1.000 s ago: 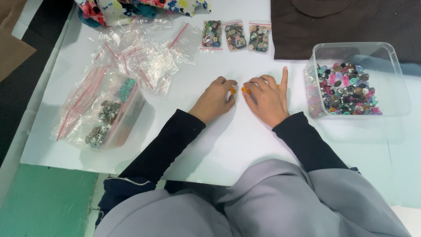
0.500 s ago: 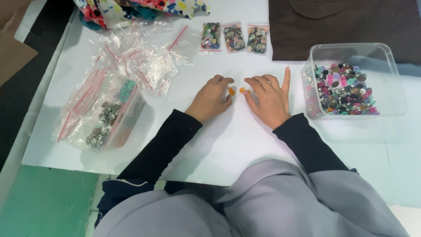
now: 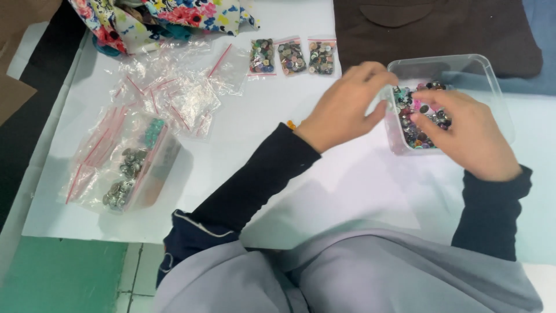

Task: Sorting purple and pink buttons from a mixed container and placing them into small resealable plastic bags.

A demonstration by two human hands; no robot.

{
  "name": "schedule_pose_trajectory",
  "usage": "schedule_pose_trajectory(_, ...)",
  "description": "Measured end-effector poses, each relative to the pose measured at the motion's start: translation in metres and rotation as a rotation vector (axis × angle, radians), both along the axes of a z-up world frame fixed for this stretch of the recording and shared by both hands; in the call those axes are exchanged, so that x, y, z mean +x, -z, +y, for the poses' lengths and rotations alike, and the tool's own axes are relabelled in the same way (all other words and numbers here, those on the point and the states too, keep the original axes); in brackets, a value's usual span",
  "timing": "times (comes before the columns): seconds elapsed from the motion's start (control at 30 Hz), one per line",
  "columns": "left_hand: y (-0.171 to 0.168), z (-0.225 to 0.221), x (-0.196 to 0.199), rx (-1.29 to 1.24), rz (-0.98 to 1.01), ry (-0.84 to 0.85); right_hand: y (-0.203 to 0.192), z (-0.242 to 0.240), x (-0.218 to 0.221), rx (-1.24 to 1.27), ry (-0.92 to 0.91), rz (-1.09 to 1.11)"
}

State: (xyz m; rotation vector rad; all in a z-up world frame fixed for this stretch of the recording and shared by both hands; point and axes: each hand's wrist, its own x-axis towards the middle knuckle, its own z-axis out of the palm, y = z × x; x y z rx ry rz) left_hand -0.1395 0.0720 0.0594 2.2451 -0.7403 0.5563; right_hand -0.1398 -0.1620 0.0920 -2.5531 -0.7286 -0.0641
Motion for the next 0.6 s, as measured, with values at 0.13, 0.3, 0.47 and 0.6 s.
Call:
schedule_pose_trajectory(0.13,0.027,-0.071,0.035,0.167,0.030,-0.005,0.011,-0.024,0.033,-0.181,0.282,0.452)
schedule_pose_trajectory(0.3,0.079,-0.141,0.074,0.479,0.050,-0.230,0.047,-0.034,0.060,-0.262,0.139,0.448)
schedule_pose_trajectory(0.47,0.105,-0.159,0.102,0.721,0.409,-0.273,0.061,-0.036,0.070,-0.413,0.193,0.464)
schedule_pose_trajectory(0.6,0.139,-0.179,0.118,0.799,0.309,-0.495,0.087,-0.041,0.086,-0.443,0.181,0.445)
